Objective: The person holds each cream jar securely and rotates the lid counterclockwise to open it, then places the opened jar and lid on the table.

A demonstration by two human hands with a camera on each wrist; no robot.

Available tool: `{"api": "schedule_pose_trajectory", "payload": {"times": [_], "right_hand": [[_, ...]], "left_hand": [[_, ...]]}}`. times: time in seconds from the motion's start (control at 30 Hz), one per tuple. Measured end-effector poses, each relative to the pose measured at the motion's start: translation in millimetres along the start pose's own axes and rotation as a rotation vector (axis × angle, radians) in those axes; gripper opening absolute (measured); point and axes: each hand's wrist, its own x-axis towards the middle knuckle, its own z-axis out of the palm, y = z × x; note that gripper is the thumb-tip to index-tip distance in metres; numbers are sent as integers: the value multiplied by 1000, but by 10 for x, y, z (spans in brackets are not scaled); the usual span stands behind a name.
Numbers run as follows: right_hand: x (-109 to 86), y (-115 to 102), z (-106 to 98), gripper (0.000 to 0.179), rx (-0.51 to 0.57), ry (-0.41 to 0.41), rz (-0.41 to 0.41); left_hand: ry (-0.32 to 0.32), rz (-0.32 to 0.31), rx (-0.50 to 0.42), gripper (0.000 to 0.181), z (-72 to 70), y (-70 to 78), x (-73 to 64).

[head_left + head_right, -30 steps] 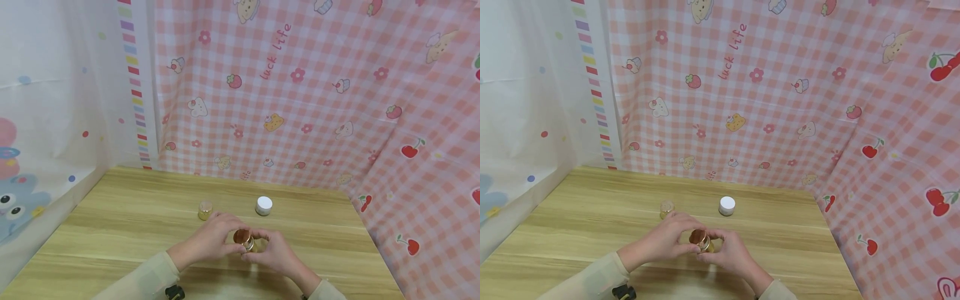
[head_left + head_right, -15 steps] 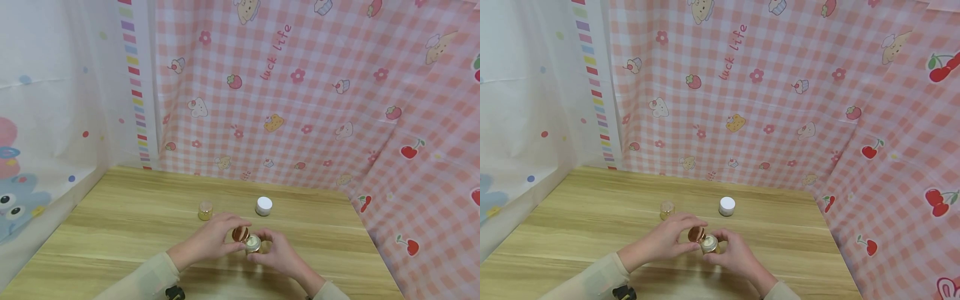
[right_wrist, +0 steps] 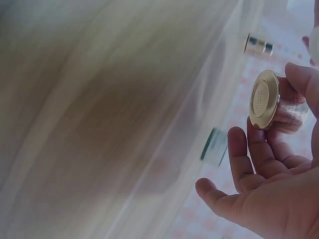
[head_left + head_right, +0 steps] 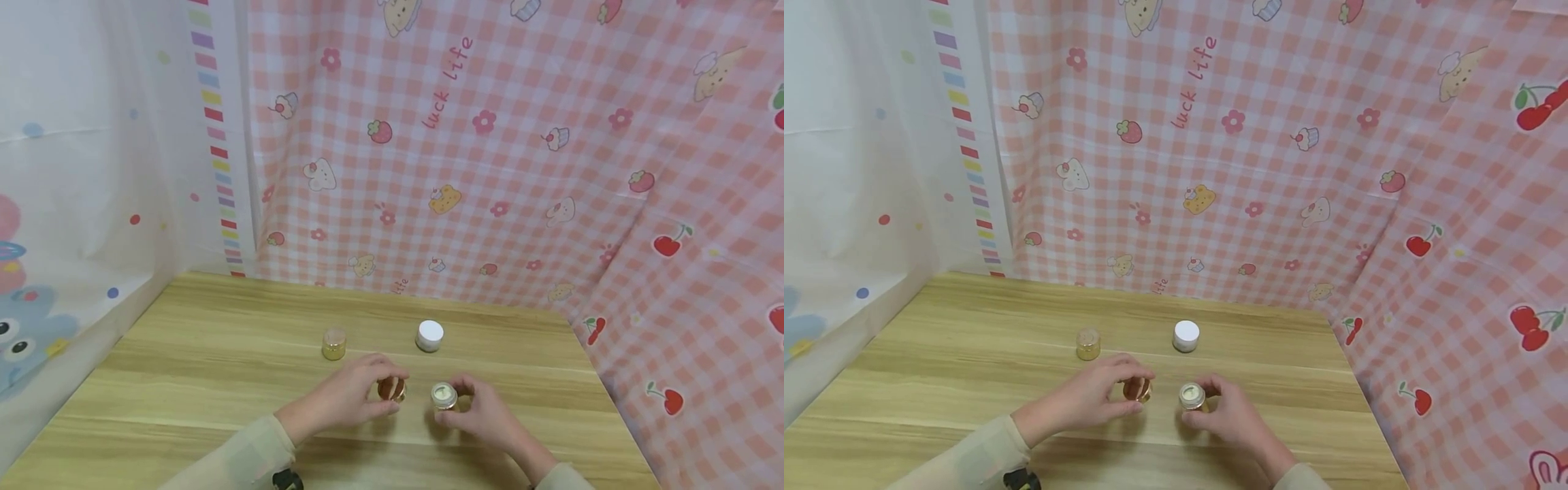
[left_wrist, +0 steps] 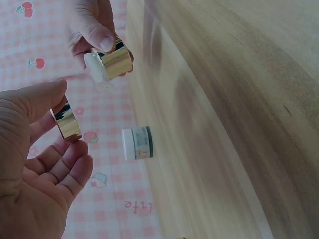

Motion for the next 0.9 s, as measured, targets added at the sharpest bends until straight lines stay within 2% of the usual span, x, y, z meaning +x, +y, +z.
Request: {"api": "schedule_pose_trajectory", "payload": {"times": [0.27,0.37,0.5,0.7,0.83,0.9], "right_hand": [[21,254,-224,51,-9,47,119],[44,342,-299,52,3,75,161],[97,421,-383,51,-27,105,170],[186,502,-446,53,-110,140,171],[230,556,-463,51,-137,151,176],[239,582,-476,51,-144,157,187]], "left_hand": [[-7,-26,-52,42,66,-17,17],[-11,-63,-52,42,106,-34,25],[-32,-121,-58,39,169,-91,82],[-44,-84,-77,41,295,-128,301],[-38,-81,-23,40,438,-95,493],[-36,-102,1,38,529,-73,598]]}}
